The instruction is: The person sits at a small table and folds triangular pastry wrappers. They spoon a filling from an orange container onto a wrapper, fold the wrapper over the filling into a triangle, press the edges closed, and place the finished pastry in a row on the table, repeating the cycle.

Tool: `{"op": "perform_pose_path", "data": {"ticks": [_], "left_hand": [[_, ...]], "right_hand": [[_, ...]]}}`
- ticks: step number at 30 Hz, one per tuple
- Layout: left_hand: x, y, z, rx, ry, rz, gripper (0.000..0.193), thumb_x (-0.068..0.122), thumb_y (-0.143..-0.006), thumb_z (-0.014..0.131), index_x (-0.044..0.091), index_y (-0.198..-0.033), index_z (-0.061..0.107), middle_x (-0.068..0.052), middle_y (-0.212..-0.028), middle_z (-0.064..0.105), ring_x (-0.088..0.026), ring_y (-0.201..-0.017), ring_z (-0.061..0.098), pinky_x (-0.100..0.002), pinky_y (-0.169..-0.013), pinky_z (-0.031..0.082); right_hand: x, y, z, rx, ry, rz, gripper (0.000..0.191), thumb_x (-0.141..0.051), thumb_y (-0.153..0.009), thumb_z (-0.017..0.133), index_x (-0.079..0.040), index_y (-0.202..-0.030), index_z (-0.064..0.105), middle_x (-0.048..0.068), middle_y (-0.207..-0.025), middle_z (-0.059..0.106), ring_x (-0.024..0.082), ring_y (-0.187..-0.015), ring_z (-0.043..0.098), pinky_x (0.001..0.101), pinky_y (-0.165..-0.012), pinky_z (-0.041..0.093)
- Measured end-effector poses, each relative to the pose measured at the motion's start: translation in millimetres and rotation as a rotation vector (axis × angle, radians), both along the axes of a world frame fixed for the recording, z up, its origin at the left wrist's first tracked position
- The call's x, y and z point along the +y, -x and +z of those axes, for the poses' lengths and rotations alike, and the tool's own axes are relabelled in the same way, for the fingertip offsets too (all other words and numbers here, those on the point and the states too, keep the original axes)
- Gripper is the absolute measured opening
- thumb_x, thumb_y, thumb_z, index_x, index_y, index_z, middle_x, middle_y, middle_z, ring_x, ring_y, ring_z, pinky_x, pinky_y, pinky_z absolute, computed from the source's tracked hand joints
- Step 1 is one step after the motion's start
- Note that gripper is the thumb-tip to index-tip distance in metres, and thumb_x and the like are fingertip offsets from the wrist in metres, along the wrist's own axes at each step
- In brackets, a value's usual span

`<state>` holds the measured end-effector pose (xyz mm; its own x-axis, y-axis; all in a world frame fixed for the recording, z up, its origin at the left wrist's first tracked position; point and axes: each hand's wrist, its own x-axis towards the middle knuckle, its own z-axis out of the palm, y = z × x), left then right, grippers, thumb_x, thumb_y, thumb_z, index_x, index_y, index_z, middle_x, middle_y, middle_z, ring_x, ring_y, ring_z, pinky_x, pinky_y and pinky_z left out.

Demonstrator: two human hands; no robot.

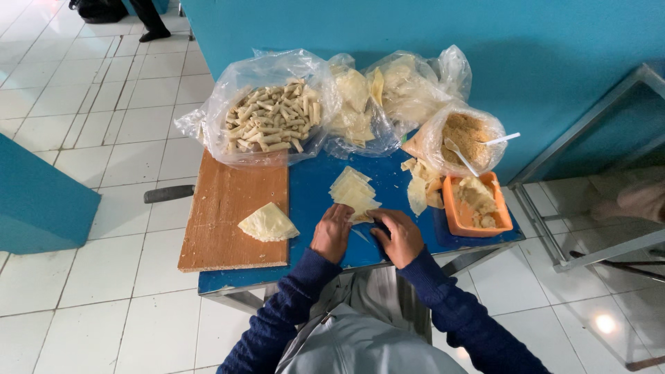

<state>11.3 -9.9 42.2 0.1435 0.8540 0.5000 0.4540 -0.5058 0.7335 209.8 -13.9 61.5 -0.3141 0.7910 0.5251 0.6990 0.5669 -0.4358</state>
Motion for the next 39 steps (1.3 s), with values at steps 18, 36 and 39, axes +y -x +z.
{"op": "perform_pose_path", "data": {"ticks": [18,36,39], "left_hand": [[17,-4,4,0.213,-0.118,0.086,0.006,0.001,-0.084,0.065,0.003,-0.090,0.065,-0.016,-0.095,0.060,-0.038,-0.096,0.058,-0.045,-0.087,0.048],[20,-2,10,0.073,-0.044,-0.004,0.008,0.002,-0.085,0.072,0.001,-0.089,0.065,-0.015,-0.103,0.055,-0.037,-0.101,0.063,-0.044,-0.082,0.052],[23,0,10,0.059,0.011,-0.023,0.010,0.004,-0.081,0.072,0.001,-0.089,0.066,-0.015,-0.104,0.056,-0.037,-0.096,0.064,-0.045,-0.079,0.052]], "right_hand": [[60,1,0,-0.061,0.062,0.185,0.010,-0.012,-0.085,0.074,-0.009,-0.095,0.075,0.009,-0.090,0.070,0.029,-0.091,0.065,0.0390,-0.079,0.052],[52,1,2,-0.104,-0.021,0.262,0.016,-0.016,-0.084,0.076,-0.009,-0.097,0.074,0.005,-0.097,0.072,0.026,-0.094,0.066,0.0381,-0.082,0.055],[56,1,1,-0.121,-0.019,0.286,0.016,-0.017,-0.083,0.077,-0.008,-0.096,0.074,0.005,-0.095,0.071,0.026,-0.092,0.066,0.0381,-0.081,0.055]]}}
